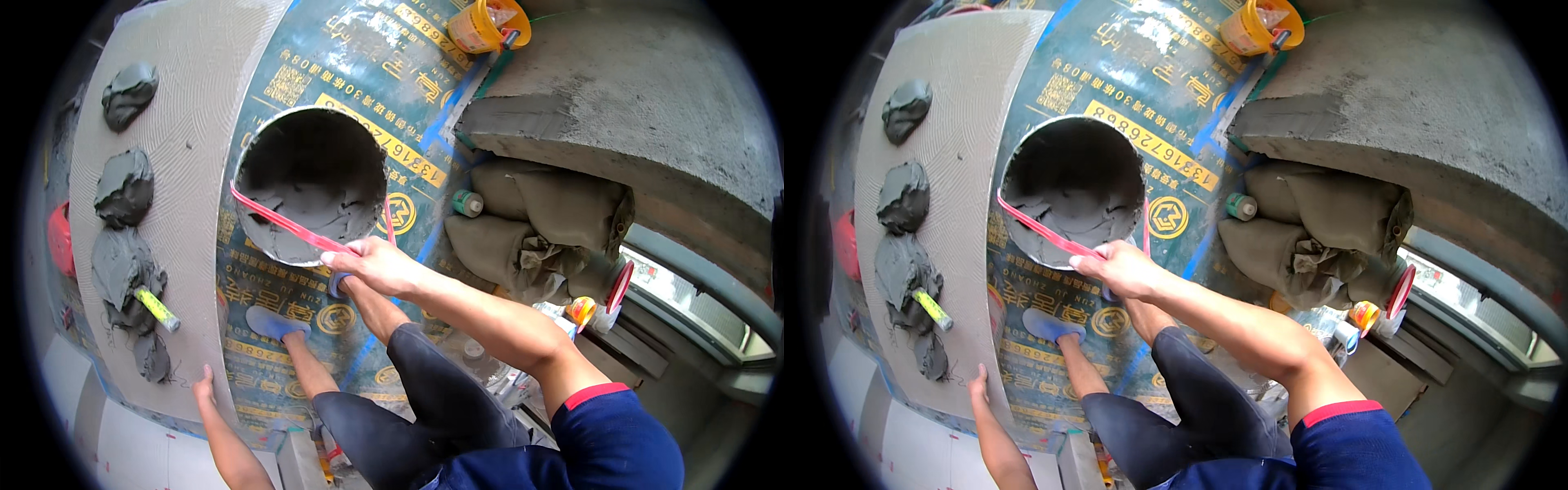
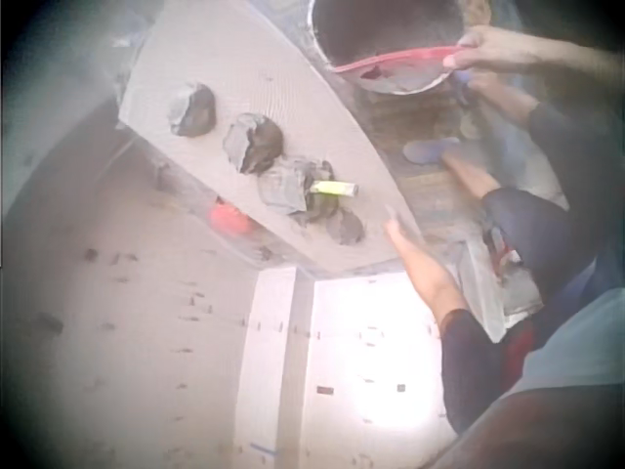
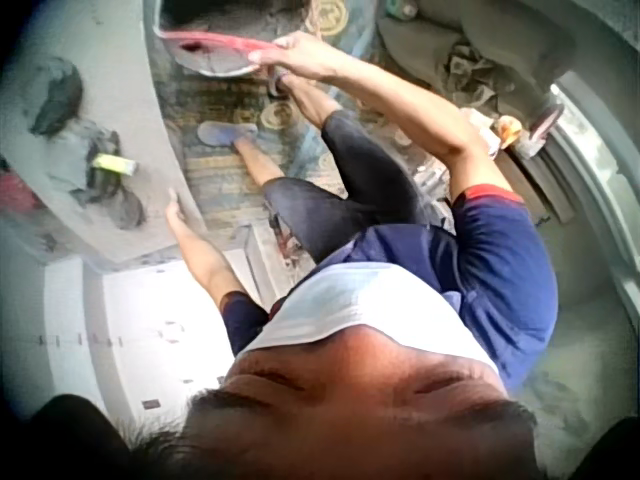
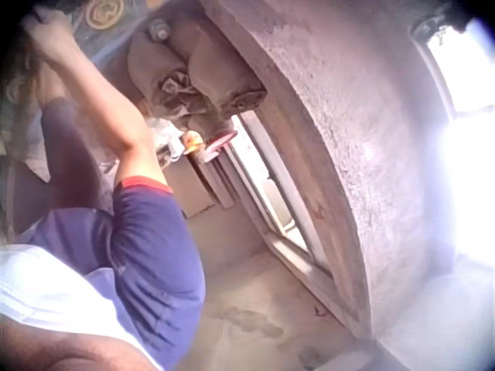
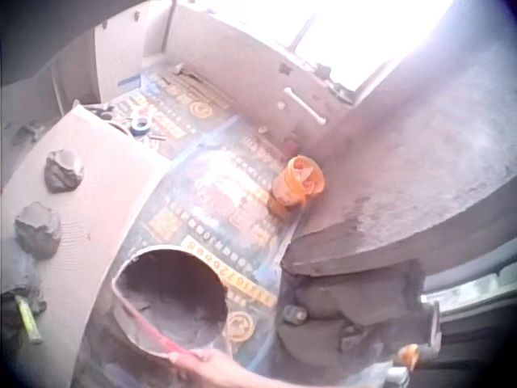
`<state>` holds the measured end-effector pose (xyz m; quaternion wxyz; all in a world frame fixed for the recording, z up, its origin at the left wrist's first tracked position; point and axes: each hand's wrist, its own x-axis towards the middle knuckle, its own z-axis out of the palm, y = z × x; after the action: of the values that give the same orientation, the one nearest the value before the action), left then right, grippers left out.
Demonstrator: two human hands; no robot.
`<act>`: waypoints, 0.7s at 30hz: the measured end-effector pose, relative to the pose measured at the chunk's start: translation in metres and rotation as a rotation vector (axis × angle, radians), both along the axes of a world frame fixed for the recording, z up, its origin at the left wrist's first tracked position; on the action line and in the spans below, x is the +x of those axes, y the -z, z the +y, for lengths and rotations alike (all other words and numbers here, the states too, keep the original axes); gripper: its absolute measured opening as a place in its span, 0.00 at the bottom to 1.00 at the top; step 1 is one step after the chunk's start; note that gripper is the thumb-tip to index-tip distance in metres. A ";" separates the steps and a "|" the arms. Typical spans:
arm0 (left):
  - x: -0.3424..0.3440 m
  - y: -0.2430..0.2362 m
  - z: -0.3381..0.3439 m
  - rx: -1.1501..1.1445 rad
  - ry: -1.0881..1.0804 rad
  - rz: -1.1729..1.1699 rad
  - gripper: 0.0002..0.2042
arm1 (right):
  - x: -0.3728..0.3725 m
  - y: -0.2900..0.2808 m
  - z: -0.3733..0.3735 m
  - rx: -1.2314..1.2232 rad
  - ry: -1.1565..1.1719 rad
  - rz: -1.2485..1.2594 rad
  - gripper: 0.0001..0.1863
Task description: The person spreads mortar onto a large rectangular tile using a notched trowel, first by placing dollops from a bucket and then smoothing it across the surface.
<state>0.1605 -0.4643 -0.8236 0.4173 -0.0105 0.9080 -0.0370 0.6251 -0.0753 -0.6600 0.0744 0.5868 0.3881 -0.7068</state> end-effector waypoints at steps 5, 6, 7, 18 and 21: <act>-0.042 -0.005 -0.015 -0.020 0.015 0.039 0.42 | 0.015 -0.031 -0.004 -0.150 0.353 0.095 0.21; -0.029 0.000 -0.010 -0.031 -0.018 0.018 0.42 | 0.024 -0.031 -0.010 -0.155 0.428 0.088 0.20; -0.015 0.004 -0.004 -0.042 -0.050 0.000 0.41 | 0.030 -0.032 -0.018 -0.161 0.504 0.084 0.18; 0.005 -0.024 0.035 -0.001 -0.130 0.075 0.38 | 0.046 -0.015 -0.100 -0.017 1.179 0.051 0.24; 0.006 -0.028 0.035 0.038 -0.137 0.096 0.38 | 0.048 -0.018 -0.116 0.015 1.390 0.144 0.24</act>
<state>0.1669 -0.4290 -0.7955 0.3749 -0.0662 0.9247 0.0095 0.6735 -0.1916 -0.6420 -0.4249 0.6514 -0.0682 -0.6249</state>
